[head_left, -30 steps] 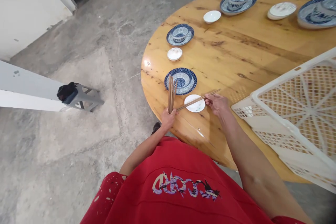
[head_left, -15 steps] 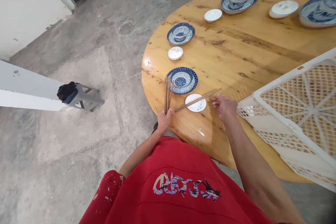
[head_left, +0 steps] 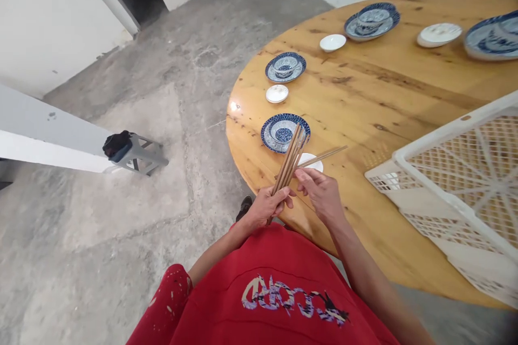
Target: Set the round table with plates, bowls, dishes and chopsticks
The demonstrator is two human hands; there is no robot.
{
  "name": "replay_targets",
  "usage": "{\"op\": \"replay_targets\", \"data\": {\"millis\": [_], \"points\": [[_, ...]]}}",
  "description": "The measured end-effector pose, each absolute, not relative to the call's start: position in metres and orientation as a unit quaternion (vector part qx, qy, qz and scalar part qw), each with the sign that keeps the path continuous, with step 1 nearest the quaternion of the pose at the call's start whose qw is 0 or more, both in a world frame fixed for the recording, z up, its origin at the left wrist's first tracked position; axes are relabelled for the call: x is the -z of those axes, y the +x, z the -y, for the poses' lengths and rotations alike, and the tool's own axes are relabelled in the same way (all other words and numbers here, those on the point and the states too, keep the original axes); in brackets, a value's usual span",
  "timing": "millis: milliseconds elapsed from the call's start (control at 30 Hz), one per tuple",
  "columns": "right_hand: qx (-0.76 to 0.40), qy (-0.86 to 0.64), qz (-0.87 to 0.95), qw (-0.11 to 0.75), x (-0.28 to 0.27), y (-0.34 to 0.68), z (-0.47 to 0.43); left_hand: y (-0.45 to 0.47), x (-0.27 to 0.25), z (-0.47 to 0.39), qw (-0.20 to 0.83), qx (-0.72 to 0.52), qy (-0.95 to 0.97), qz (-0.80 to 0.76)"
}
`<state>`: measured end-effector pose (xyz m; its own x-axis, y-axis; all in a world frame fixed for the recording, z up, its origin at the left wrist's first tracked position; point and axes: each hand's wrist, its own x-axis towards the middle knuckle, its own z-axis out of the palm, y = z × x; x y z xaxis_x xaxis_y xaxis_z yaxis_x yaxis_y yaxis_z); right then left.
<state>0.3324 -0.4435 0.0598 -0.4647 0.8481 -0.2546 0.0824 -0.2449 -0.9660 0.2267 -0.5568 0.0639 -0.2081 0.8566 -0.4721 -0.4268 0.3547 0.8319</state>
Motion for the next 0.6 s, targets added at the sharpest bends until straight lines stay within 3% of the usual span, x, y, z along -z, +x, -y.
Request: {"op": "replay_targets", "data": {"millis": [367, 600], "points": [[-0.727, -0.426, 0.488, 0.228, -0.054, 0.301, 0.479, 0.221, -0.054, 0.599, 0.59, -0.554, 0.133, -0.572], [-0.701, -0.444, 0.492, 0.263, -0.05, 0.243, 0.494, 0.158, -0.049, 0.62, 0.571, -0.539, 0.158, -0.599]]}}
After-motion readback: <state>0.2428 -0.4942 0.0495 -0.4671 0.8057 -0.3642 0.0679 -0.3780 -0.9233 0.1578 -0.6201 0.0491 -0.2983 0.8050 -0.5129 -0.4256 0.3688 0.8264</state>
